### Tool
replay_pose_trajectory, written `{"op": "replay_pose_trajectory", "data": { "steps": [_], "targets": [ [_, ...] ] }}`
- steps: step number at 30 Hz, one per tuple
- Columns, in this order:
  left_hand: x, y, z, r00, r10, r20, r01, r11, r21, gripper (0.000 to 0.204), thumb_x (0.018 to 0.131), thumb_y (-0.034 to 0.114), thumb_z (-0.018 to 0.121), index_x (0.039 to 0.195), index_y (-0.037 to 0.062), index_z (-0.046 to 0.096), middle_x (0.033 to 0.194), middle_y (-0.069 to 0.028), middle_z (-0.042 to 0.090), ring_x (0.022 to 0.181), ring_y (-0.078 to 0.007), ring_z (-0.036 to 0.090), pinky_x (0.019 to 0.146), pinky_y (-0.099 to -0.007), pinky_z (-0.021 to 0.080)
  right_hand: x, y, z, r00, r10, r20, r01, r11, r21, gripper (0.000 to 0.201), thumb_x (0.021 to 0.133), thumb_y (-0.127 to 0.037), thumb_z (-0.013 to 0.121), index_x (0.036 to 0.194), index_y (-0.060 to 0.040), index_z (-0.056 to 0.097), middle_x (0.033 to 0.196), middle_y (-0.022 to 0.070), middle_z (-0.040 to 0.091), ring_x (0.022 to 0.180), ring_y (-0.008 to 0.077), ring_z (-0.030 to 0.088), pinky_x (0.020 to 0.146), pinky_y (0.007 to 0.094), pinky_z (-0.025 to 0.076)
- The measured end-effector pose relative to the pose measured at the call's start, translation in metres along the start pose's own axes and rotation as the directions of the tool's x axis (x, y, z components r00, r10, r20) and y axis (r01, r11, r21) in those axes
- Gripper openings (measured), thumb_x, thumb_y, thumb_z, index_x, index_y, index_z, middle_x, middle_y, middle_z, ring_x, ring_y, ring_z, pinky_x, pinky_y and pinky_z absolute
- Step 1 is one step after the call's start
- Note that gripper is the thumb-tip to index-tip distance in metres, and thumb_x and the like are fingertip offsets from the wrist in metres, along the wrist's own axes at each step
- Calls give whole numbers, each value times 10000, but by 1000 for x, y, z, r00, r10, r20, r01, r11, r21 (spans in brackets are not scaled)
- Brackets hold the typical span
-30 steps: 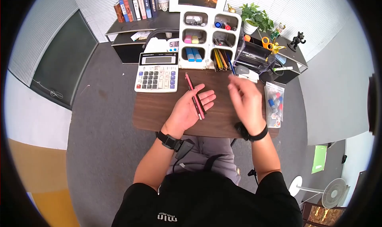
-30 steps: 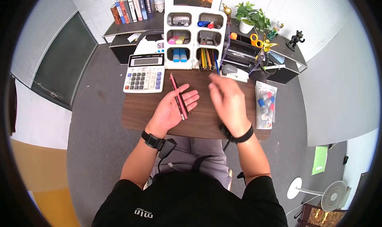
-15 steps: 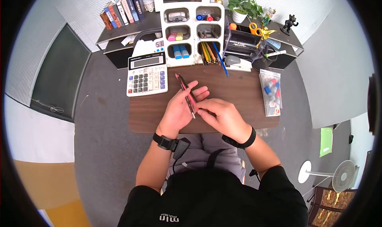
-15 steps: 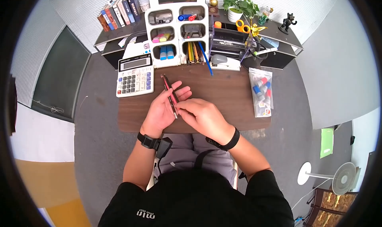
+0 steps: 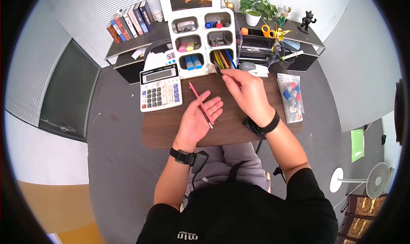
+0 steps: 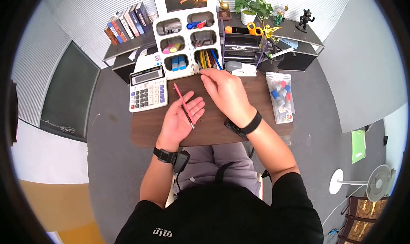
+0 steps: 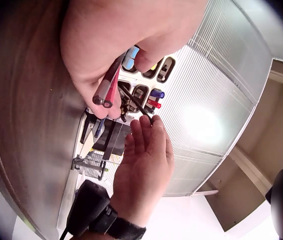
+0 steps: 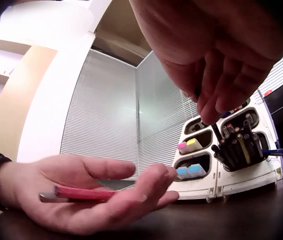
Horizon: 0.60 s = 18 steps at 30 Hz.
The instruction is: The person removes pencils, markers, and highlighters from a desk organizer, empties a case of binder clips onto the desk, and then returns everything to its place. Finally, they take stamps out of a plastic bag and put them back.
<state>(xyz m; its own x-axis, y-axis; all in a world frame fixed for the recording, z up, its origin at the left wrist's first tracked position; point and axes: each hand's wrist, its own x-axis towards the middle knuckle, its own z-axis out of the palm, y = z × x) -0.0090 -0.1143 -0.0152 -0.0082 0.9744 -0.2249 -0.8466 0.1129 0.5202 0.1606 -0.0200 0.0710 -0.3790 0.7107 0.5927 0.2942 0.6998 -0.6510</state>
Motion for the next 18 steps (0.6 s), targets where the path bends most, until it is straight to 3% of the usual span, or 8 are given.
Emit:
{"op": "replay_pose_trajectory", "data": {
  "steps": [2, 4, 10, 12, 13, 14, 16, 18],
  "targets": [
    [0, -1, 0, 1000, -5, -15, 5, 1000, -2, 516, 1093, 304, 489, 1527, 28, 448, 1415, -239, 596, 1282, -354, 617, 1129, -478, 500, 11, 8, 10, 998, -8, 61, 9, 1000, -4, 212, 962, -79, 688, 1153, 2, 731, 945, 206, 750, 840, 380, 739, 742, 431, 587],
    [0, -1, -1, 1000, -5, -4, 5, 1000, 7, 519, 1092, 307, 491, 1529, 30, 446, 1417, -239, 591, 1293, -354, 607, 1133, -480, 495, 12, 11, 14, 999, -21, 34, 20, 999, 35, 235, 964, -81, 677, 1179, 2, 721, 962, 218, 750, 853, 401, 731, 747, 445, 585],
    [0, 0, 1, 1000, -7, 13, 7, 1000, -13, 528, 1088, 311, 505, 1531, 31, 442, 1424, -244, 583, 1296, -354, 604, 1128, -475, 497, -12, 9, -6, 998, 33, -44, -31, 998, 61, 191, 949, -87, 690, 1122, -21, 737, 929, 176, 739, 813, 343, 729, 726, 406, 579],
    [0, 0, 2, 1000, -17, 12, 17, 1000, -1, 537, 1082, 314, 519, 1530, 30, 439, 1428, -246, 580, 1301, -357, 600, 1134, -473, 490, -19, 18, -20, 994, 107, 6, -105, 989, -105, 128, 943, -98, 697, 1048, -40, 739, 873, 140, 701, 778, 310, 707, 698, 398, 562],
    [1, -1, 1, 1000, -25, 12, 25, 1000, -3, 537, 1082, 314, 519, 1530, 30, 439, 1428, -246, 580, 1301, -357, 600, 1134, -473, 490, -23, 24, -24, 991, 128, 35, -123, 984, -133, 119, 937, -154, 719, 998, -54, 734, 869, 131, 675, 773, 325, 692, 692, 438, 551],
    [2, -1, 0, 1000, -18, 16, 18, 1000, -10, 541, 1081, 314, 524, 1532, 28, 434, 1433, -250, 574, 1309, -360, 593, 1140, -475, 484, -28, 31, -26, 990, 135, 34, -129, 982, -136, 119, 937, -154, 719, 998, -54, 734, 869, 131, 675, 773, 325, 692, 692, 438, 551],
    [3, -3, -1, 1000, -11, 24, 12, 1000, -15, 546, 1079, 315, 528, 1533, 27, 429, 1439, -254, 568, 1317, -363, 587, 1146, -477, 478, -33, 42, -27, 972, 156, 175, -82, 927, -367, 173, 934, -225, 726, 1020, -77, 749, 917, 134, 685, 811, 357, 706, 728, 470, 568],
    [2, -2, 1, 1000, -8, 13, 8, 1000, -16, 548, 1081, 316, 526, 1534, 25, 423, 1458, -260, 549, 1329, -369, 576, 1155, -480, 469, -32, 41, -26, 955, 207, 213, -101, 899, -425, 197, 937, -249, 721, 1030, -78, 753, 946, 138, 692, 835, 370, 710, 748, 480, 575]
  ]
}}
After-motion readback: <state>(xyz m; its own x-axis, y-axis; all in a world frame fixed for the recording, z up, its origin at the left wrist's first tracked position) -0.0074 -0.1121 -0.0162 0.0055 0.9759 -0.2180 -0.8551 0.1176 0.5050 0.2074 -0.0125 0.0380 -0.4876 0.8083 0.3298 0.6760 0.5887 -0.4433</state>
